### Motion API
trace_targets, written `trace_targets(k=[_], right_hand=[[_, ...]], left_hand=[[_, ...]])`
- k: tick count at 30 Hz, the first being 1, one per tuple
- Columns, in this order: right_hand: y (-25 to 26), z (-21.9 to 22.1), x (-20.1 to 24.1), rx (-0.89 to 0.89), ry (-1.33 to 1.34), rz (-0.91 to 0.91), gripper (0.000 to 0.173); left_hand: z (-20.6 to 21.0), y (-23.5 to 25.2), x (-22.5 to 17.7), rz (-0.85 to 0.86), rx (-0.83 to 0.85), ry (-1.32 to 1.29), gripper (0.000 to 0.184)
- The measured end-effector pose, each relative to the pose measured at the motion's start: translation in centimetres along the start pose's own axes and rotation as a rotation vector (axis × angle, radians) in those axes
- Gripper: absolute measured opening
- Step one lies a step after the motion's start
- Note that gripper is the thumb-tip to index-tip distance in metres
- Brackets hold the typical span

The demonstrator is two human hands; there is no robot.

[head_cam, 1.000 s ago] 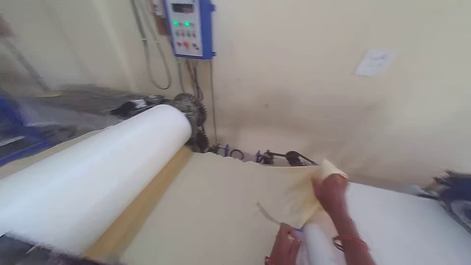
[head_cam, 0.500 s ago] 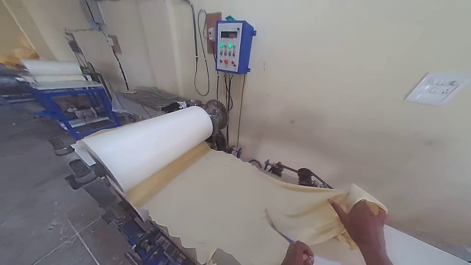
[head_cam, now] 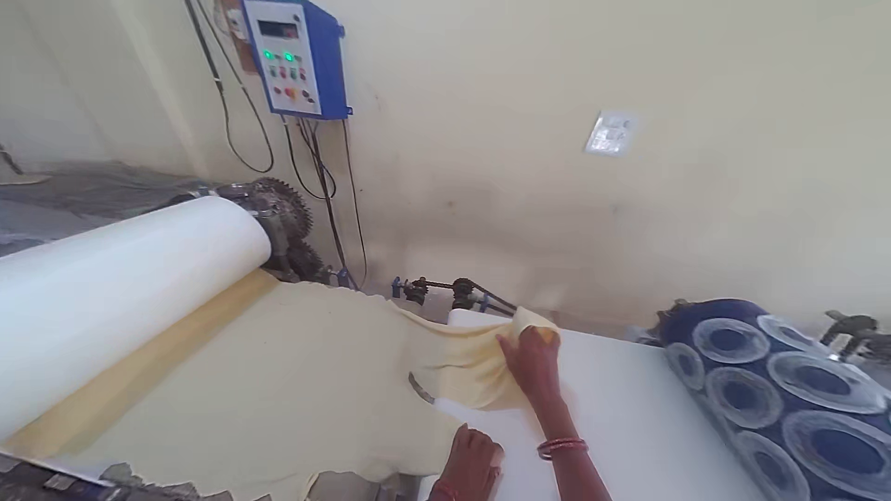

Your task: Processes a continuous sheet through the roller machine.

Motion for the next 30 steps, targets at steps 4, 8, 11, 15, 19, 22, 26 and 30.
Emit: trace_targets(k=[4, 8, 11, 15, 19, 22, 26, 30], right_hand=[[-1.0, -0.8, -1.8, -0.152, 0.024, 0.014, 0.066], [-3.1, 2.1, -5.3, -0.011, 0.133, 0.063, 0.082], [-4.8, 3.1, -7.8, 0.532, 0.108, 0.287, 0.06], [-7.0, 1.9, -9.4, 0.518, 0.142, 0.476, 0.061], [-10.4, 3.8, -11.8, 0.115, 0.731, 0.613, 0.045], [-12.1, 5.3, -10.5, -0.079, 1.051, 0.689, 0.039], [-12.3, 5.3, -6.5, -0.027, 1.194, 0.582, 0.033], [-12.3, 5.3, -5.6, -0.009, 1.503, 0.627, 0.027]], left_hand=[[0.4, 0.4, -1.2, 0.19, -0.043, -0.297, 0.041], [-2.6, -0.3, -1.1, 0.182, -0.194, -0.373, 0.043], [-3.9, -1.5, 2.1, -0.043, -0.227, 0.093, 0.059], [-2.6, -2.5, 6.2, -0.262, -0.086, 0.199, 0.074], [-1.6, -1.2, 3.8, -0.232, -0.08, 0.181, 0.071], [-0.7, 0.7, 1.4, -0.256, -0.011, 0.237, 0.074], [1.4, 2.8, -1.7, -0.286, -0.004, 0.219, 0.078], [3.3, 4.4, -5.0, -0.303, 0.056, 0.17, 0.072]])
Point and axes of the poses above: each hand's wrist, its own y-axis towards the middle knuckle, its own z-axis out of the palm, x = y × z, the point moved 5 cm from there along y, towards the middle knuckle, and after that the axes turned 12 degrees about -z, right-handed, at the moved point
